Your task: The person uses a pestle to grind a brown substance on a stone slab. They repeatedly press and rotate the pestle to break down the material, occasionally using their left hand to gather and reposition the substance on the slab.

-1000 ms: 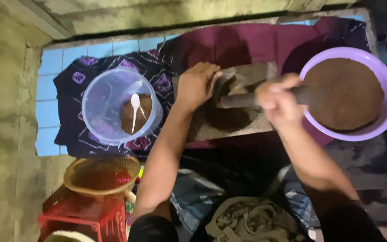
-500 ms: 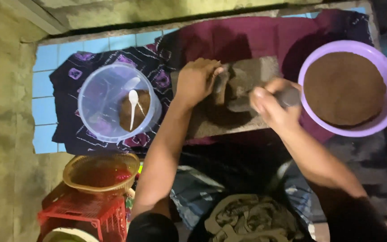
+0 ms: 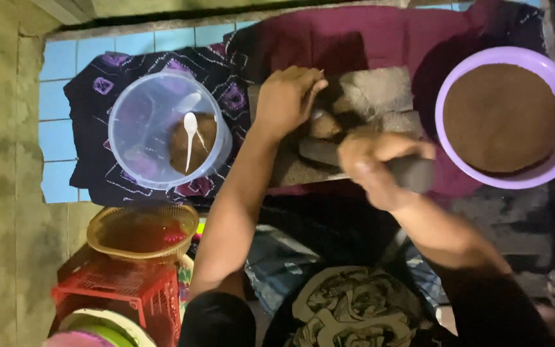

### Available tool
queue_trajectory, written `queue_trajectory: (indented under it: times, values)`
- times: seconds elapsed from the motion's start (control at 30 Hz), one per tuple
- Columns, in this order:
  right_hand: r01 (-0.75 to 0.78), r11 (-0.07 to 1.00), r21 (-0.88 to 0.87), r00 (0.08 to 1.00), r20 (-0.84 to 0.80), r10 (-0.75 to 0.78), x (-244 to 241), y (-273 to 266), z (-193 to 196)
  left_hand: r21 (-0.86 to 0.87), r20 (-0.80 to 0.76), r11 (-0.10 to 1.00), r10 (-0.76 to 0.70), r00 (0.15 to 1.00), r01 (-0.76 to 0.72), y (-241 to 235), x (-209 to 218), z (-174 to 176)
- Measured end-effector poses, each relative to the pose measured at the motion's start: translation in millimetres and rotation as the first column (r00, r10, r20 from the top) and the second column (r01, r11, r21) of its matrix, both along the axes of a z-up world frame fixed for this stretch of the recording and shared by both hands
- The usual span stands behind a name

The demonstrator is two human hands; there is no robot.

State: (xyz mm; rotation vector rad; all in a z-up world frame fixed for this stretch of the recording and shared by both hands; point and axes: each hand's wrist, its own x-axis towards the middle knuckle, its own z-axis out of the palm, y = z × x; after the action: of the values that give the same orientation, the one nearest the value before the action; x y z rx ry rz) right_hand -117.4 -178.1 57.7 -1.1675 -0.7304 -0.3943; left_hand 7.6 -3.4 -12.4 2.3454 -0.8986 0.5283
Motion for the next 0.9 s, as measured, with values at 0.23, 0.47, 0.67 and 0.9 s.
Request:
queue_trajectory:
  times: [0.23, 0.47, 0.67, 0.9]
  values:
    - [0.095, 0.994, -0.054, 0.985, -0.142, -0.101, 30.4, -17.5, -51.4, 0.002, 0.042, 1.000, 0.001, 0.999, -0.001, 2.2, 7.9, 1.3]
    - [0.013, 0.997, -0.081, 0.989, -0.147, -0.025, 46.2, -10.0, -26.9, -0.028, 0.053, 1.000, 0.009, 0.999, -0.007, -3.3, 4.4, 2.9]
    - [0.011, 0.998, -0.061, 0.992, -0.123, -0.018, 11.6, -17.5, 37.2, 0.014, 0.015, 1.000, 0.011, 1.000, -0.011, 2.6, 3.6, 3.5]
    - [0.109, 0.967, -0.232, 0.971, -0.182, -0.154, 45.3, -8.4, -4.7, 0.029, 0.045, 0.999, 0.034, 0.998, -0.035, 0.9, 8.9, 2.1]
